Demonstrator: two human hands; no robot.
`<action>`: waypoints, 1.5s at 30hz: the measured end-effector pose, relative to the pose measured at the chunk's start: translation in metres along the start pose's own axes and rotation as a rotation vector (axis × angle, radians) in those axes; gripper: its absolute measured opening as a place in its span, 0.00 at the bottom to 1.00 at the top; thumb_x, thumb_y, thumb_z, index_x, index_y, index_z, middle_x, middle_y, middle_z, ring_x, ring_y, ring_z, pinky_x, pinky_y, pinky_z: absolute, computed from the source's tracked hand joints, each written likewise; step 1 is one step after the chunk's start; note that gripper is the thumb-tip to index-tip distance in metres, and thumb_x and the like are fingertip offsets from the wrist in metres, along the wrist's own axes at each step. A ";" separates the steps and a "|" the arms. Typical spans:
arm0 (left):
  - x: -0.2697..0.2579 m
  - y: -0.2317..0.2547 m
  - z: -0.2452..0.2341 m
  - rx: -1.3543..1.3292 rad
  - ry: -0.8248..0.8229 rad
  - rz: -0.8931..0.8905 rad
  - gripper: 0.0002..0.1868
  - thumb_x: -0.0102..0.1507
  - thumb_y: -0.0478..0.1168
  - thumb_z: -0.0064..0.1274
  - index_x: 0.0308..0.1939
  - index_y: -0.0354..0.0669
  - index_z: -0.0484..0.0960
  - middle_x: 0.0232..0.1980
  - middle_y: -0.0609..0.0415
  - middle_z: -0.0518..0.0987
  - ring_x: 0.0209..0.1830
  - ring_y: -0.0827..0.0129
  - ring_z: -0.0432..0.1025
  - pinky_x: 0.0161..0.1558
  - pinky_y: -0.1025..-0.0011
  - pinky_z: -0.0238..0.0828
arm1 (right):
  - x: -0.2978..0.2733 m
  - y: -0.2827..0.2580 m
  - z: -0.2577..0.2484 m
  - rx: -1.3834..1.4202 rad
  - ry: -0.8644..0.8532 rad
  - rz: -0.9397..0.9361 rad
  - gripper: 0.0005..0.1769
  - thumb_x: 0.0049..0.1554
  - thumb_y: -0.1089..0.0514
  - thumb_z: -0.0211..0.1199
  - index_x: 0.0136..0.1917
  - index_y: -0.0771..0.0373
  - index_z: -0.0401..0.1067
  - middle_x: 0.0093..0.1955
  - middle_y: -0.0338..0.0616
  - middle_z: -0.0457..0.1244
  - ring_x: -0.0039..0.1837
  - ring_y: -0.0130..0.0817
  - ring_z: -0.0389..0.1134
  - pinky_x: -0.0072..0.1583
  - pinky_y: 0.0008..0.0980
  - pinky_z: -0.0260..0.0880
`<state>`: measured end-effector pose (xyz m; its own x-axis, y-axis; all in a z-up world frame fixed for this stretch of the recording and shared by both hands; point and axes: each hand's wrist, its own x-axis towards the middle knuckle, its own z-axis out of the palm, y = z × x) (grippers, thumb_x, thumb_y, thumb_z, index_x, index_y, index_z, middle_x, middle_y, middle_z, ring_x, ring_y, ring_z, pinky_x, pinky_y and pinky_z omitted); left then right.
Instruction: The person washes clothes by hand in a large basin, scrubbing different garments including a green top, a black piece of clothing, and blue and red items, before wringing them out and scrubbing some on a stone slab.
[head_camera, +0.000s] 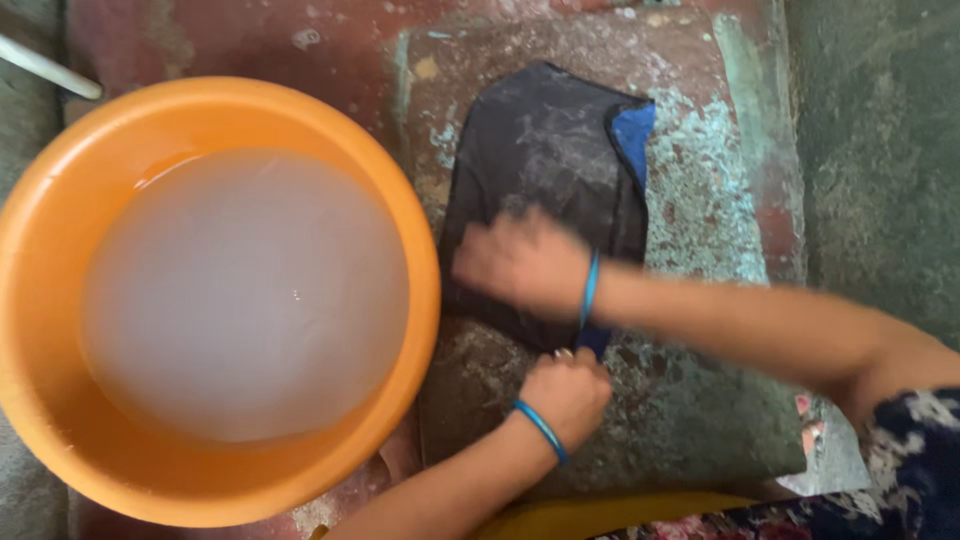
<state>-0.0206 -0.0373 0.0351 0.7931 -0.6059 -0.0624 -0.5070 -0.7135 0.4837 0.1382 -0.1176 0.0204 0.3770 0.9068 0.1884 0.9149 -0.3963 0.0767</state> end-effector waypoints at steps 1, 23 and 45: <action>0.004 -0.004 -0.001 -0.041 -0.021 -0.029 0.07 0.55 0.38 0.53 0.31 0.39 0.84 0.39 0.43 0.81 0.37 0.52 0.78 0.40 0.57 0.75 | 0.005 0.033 0.008 -0.006 -0.011 0.010 0.28 0.59 0.53 0.56 0.73 0.43 0.68 0.73 0.40 0.60 0.70 0.48 0.65 0.61 0.57 0.71; 0.031 -0.036 -0.060 -0.266 0.029 -0.339 0.11 0.56 0.49 0.58 0.31 0.47 0.84 0.31 0.45 0.80 0.32 0.47 0.75 0.36 0.48 0.73 | -0.063 0.224 0.030 -0.070 -0.268 1.110 0.25 0.67 0.54 0.53 0.76 0.36 0.62 0.67 0.58 0.64 0.61 0.62 0.69 0.55 0.61 0.70; 0.003 -0.210 -0.141 -0.627 0.903 -0.452 0.17 0.72 0.36 0.53 0.62 0.29 0.80 0.58 0.39 0.82 0.56 0.60 0.78 0.60 0.61 0.74 | 0.037 0.039 0.053 -0.123 -0.345 0.741 0.43 0.59 0.34 0.52 0.82 0.49 0.54 0.85 0.58 0.38 0.80 0.76 0.32 0.64 0.88 0.29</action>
<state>0.1357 0.1609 0.0561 0.9359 0.3032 0.1791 -0.0655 -0.3500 0.9345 0.1954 -0.0921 -0.0221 0.9178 0.3892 -0.0778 0.3969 -0.9036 0.1611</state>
